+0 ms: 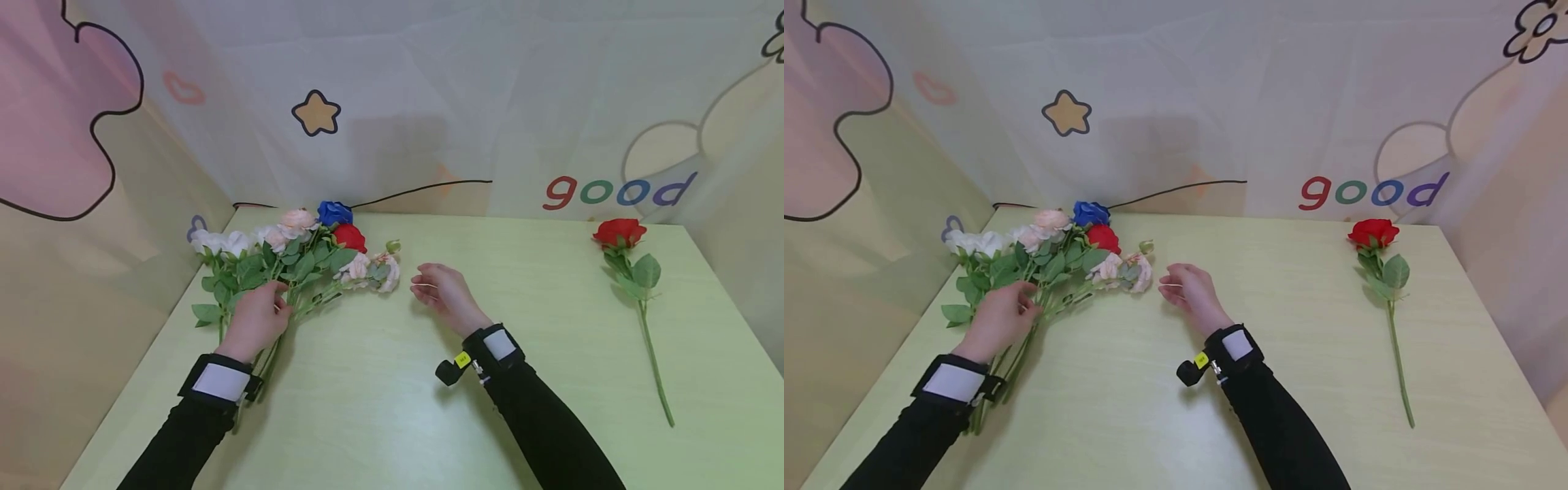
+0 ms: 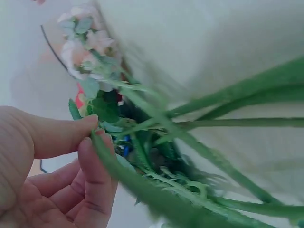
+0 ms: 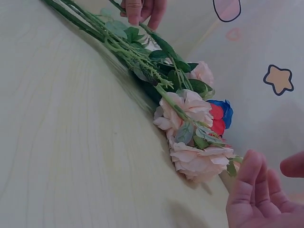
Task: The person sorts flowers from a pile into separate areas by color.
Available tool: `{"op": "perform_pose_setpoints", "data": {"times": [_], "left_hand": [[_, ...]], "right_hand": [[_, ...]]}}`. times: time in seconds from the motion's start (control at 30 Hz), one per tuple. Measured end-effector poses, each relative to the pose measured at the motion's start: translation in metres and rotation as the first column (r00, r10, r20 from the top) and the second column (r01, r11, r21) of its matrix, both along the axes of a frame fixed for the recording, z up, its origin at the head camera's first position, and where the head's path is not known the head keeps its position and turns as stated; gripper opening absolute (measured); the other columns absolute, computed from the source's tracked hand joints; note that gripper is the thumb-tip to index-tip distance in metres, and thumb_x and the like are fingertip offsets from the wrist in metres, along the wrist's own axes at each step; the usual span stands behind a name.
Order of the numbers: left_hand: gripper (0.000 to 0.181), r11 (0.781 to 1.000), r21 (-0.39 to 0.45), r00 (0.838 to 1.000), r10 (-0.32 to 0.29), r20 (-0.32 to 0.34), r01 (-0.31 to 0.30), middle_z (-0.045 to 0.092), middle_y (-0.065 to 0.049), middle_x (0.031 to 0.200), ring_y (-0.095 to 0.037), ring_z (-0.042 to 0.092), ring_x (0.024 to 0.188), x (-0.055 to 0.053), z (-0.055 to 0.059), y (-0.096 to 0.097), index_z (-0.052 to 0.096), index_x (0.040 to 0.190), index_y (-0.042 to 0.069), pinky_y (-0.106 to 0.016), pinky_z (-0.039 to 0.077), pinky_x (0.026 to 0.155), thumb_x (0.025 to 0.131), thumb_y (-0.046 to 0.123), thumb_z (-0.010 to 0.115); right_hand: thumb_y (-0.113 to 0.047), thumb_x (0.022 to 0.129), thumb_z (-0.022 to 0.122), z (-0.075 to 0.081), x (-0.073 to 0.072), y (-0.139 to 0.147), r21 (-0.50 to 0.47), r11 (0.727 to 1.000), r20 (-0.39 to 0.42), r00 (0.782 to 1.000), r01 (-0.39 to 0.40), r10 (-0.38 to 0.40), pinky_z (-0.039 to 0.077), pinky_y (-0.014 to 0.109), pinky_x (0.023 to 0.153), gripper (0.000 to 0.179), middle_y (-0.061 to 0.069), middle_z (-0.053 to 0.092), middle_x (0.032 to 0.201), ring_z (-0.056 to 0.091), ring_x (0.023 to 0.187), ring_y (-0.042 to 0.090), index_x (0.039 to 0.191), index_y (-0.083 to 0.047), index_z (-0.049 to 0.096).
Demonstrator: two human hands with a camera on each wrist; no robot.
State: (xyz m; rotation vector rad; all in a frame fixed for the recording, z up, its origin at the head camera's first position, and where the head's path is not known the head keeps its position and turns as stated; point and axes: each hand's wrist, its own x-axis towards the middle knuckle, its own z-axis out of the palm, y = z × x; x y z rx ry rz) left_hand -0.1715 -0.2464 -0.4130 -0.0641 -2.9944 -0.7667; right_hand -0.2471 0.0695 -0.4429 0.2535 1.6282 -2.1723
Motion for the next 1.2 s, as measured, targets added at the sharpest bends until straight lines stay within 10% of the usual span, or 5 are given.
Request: {"op": "perform_pose_setpoints", "data": {"times": [0.33,0.57,0.77,1.2], "left_hand": [[0.025,0.999,0.046,0.995,-0.012,-0.099,0.016,0.073,-0.019,0.091,-0.024,0.066,0.073,0.000,0.011,0.013,0.069,0.113,-0.009,-0.035,0.051,0.066,0.094,0.006,0.064],[0.025,0.964,0.264,0.999,-0.009,-0.051,0.022,0.070,-0.019,0.098,-0.027,0.065,0.085,-0.009,0.017,0.036,0.067,0.114,-0.006,-0.030,0.049,0.072,0.097,0.012,0.063],[0.025,0.889,0.456,0.998,-0.050,0.029,0.032,0.066,-0.017,0.102,-0.021,0.065,0.083,-0.021,0.012,0.064,0.065,0.115,-0.002,-0.029,0.056,0.072,0.099,0.016,0.063],[0.023,0.638,0.767,0.979,-0.193,0.071,0.070,0.063,-0.015,0.103,-0.011,0.063,0.082,-0.037,0.000,0.135,0.062,0.116,-0.008,-0.021,0.058,0.076,0.100,0.009,0.061]], "right_hand": [[-0.020,0.107,0.045,0.007,0.007,0.012,0.044,0.998,-0.044,0.998,-0.047,0.049,0.056,0.017,0.079,0.042,0.003,0.060,0.100,0.064,0.088,0.013,0.143,0.003,0.042],[-0.015,0.105,0.047,0.010,0.015,0.025,0.071,0.996,-0.088,0.994,-0.052,0.058,0.057,0.018,0.079,0.039,0.002,0.061,0.097,0.064,0.087,0.012,0.138,0.005,0.043],[-0.016,0.105,0.047,0.007,0.023,0.035,0.103,0.993,-0.119,0.990,-0.065,0.077,0.056,0.018,0.081,0.039,0.001,0.061,0.098,0.064,0.088,0.013,0.136,0.006,0.043],[-0.019,0.106,0.047,0.003,0.048,0.062,0.215,0.973,-0.207,0.970,-0.079,0.124,0.055,0.021,0.086,0.036,-0.001,0.064,0.098,0.065,0.090,0.013,0.130,0.007,0.046]]}}
